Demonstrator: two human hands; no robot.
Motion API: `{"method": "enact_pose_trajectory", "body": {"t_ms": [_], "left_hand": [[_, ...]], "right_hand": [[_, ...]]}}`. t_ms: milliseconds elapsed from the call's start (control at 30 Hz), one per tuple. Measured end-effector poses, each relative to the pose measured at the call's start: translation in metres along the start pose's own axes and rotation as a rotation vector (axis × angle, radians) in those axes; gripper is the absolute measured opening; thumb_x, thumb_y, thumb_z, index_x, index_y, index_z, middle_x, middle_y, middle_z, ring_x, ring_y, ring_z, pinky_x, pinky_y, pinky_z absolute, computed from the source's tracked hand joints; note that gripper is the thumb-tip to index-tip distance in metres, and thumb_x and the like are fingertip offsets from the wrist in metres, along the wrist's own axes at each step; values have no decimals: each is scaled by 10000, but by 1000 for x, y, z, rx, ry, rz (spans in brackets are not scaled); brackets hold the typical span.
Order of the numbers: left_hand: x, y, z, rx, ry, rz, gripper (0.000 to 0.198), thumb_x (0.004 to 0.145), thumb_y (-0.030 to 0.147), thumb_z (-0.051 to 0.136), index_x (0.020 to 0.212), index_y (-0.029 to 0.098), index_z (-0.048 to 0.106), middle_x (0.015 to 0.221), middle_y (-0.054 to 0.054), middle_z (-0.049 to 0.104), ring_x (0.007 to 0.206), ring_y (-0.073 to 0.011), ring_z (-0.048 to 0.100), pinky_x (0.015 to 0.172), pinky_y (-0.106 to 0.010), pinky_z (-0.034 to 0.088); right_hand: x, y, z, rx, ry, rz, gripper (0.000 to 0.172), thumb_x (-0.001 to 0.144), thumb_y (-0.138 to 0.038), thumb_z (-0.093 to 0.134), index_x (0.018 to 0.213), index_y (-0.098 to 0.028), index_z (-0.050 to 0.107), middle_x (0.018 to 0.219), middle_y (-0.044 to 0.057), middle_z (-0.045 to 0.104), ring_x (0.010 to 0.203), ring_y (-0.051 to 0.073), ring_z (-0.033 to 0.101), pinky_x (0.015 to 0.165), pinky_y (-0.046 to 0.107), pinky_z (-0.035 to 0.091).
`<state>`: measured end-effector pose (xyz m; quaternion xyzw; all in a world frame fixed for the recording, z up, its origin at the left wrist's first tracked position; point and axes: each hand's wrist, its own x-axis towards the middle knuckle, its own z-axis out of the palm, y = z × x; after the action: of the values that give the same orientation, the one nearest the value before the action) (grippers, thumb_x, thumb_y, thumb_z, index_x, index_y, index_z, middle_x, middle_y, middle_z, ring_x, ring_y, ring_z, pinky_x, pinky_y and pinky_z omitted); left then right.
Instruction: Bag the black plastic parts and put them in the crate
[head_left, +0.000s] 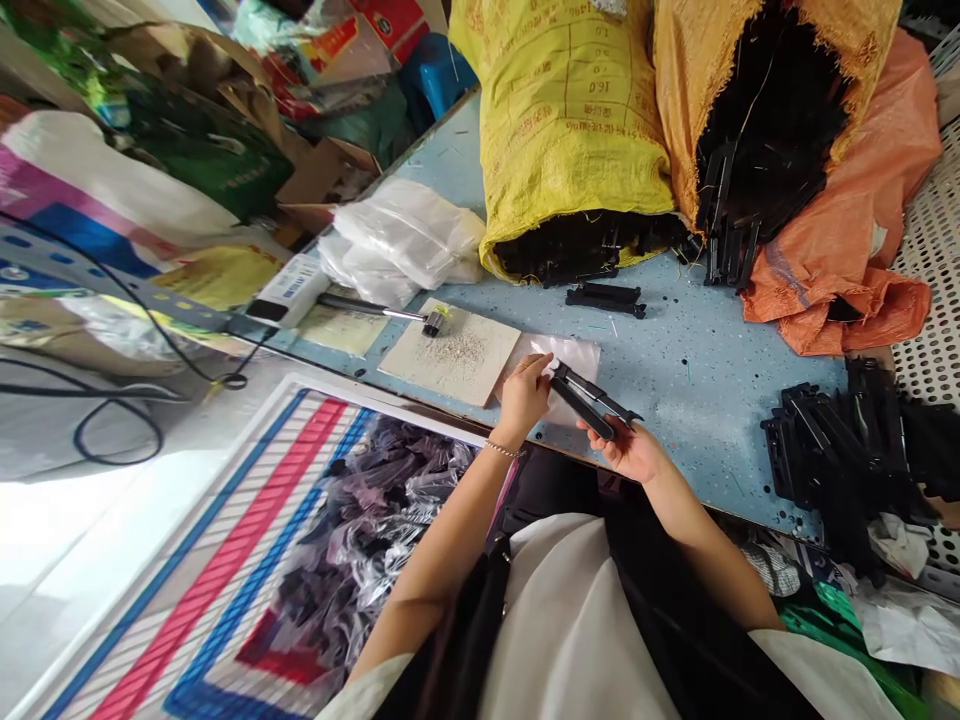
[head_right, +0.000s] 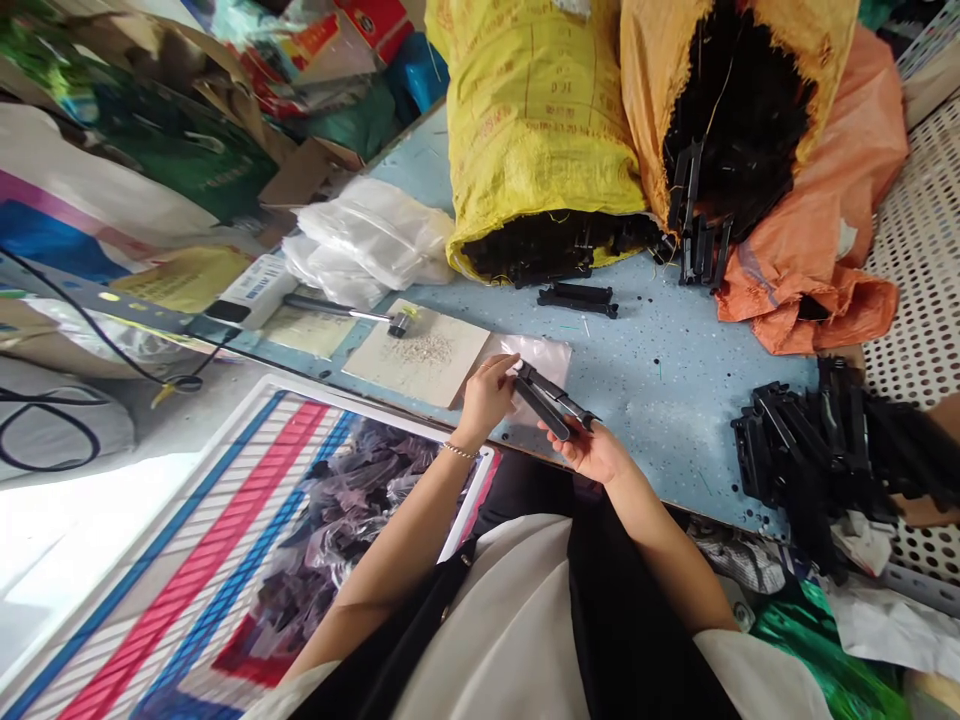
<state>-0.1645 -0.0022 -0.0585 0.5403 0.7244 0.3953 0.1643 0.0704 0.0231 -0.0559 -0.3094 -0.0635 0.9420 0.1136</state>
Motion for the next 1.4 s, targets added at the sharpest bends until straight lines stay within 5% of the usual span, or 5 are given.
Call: {"method": "enact_pose_trajectory", "body": {"t_ms": [233,767,1033,1200,1400], "left_hand": [[-64,53,-6,-196,-201,543,525,974,78,368,1450,267,485,1343,-99,622,1238,-180,610,1070,-347,514],[-86,76,-8,-286,-324,544,693,846,65,464,1510,232,356,1571,-170,351,1410,-275,436,1080,-435,486],[-100,89,-112,-220,-433,487,267,977,281,521,1213,186,605,1117,-122,709,1042,-209,660,956,-350,510],[-124,10,-161,-172,-839,136,201,877,244,649,1068,217,706,1037,-59,740,932,-184,688,840,-253,512],[-126,-135,-145,447,-664,-586,200,824,141,679,1019,124,715,1069,-95,729,1003,-257,671,888,-348,517]], "right_hand": [[13,7,7,-157,138,-289,34,883,-189,625,869,-169,648,732,0,682,616,87,628,519,142,563],[-21,33,24,-1144,625,-972,258,828,-444,684,929,-207,677,830,32,711,778,206,647,731,338,543],[-39,42,49,-1123,58,-513,446,840,-457,711,1240,-265,665,1138,65,739,1002,253,709,873,387,583],[-34,28,38,-1058,216,-470,426,822,-497,734,1166,-248,703,1033,68,746,871,206,715,841,382,596],[-21,20,10,-959,401,-520,450,755,-543,779,1058,-214,729,951,73,741,828,197,694,800,367,591]]}}
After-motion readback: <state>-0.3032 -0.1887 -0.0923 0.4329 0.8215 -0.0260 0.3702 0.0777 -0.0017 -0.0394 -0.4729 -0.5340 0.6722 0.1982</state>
